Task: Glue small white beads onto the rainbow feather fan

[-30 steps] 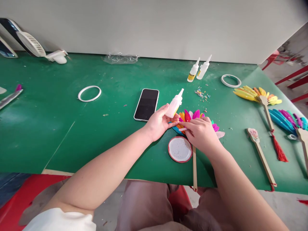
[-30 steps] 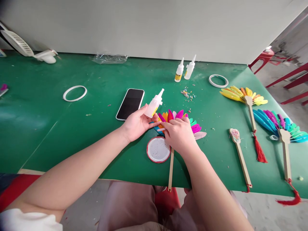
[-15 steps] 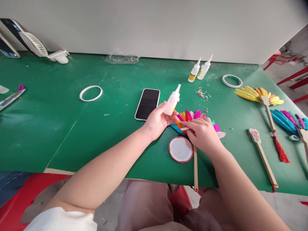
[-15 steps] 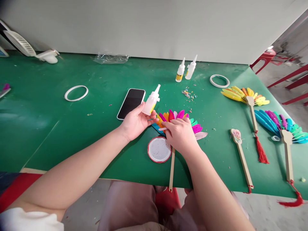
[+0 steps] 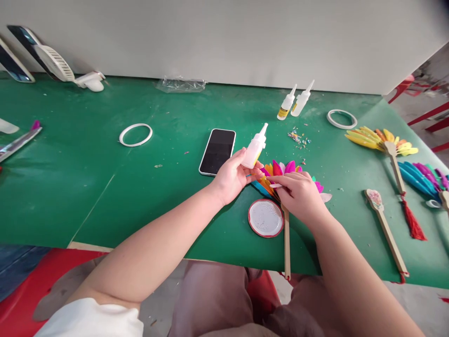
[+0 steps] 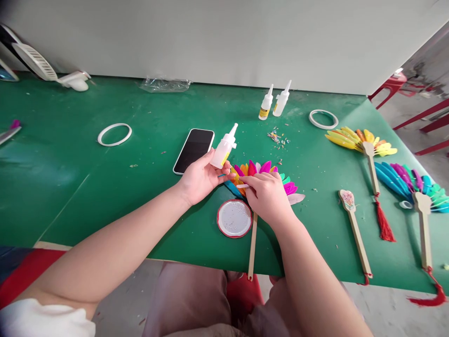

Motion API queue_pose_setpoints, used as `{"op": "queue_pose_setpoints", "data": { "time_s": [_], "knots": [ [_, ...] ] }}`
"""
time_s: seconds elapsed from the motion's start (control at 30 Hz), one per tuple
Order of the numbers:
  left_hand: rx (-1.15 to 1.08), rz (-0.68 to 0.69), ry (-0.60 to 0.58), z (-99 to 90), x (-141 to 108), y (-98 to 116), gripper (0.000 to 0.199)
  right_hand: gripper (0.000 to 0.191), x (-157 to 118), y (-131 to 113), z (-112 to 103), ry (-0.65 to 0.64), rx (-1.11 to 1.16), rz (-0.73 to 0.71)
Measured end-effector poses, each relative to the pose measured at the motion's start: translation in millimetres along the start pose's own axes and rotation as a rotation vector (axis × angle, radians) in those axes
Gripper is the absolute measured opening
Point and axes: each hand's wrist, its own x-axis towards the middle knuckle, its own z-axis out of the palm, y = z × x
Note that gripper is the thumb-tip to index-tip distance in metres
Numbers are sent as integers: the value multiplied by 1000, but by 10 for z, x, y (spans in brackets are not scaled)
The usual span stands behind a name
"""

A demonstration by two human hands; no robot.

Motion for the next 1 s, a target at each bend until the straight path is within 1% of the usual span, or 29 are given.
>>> {"op": "queue_pose_setpoints", "data": {
  "time_s": [0.17, 0.27, 0.37, 0.47, 0.53, 0.6, 0.67, 0.73, 0.77, 0.83, 0.87, 0.93, 1.0],
  "knots": [
    [1, -10, 10, 6, -10, 16, 28, 32, 14, -23, -24, 17, 45, 45],
    [-5, -14, 8, 19, -24, 39, 28, 35, 14, -29, -30, 105, 86, 99],
    [-9, -6, -5, 23, -33, 61, 29, 34, 9, -39, -43, 186, 140, 206],
    [-10, 7, -46, 16, -40, 77, 29, 31, 18, -69, -82, 220, 211, 337],
    [-2, 8, -87, 9, -47, 86, 30, 31, 40, -97, -115, 220, 293, 419],
    [10, -2, -130, 4, -57, 92, 32, 33, 72, -126, -140, 206, 403, 469],
    [16, -20, -181, 3, -71, 97, 34, 39, 106, -154, -146, 172, 543, 475],
    [25, -41, -233, 5, -86, 102, 35, 47, 133, -180, -136, 97, 700, 457],
    [30, -52, -253, 8, -94, 107, 36, 47, 142, -192, -129, 52, 767, 446],
    [34, -74, -275, 16, -108, 124, 38, 37, 152, -203, -125, -13, 840, 437],
    [26, -79, -275, 19, -114, 137, 39, 29, 153, -200, -131, -13, 856, 439],
    [-6, -72, -249, 20, -121, 172, 40, 22, 151, -171, -170, 41, 895, 457],
    [-51, -41, -200, 12, -122, 219, 41, 18, 143, -109, -244, 152, 979, 487]
  ]
}}
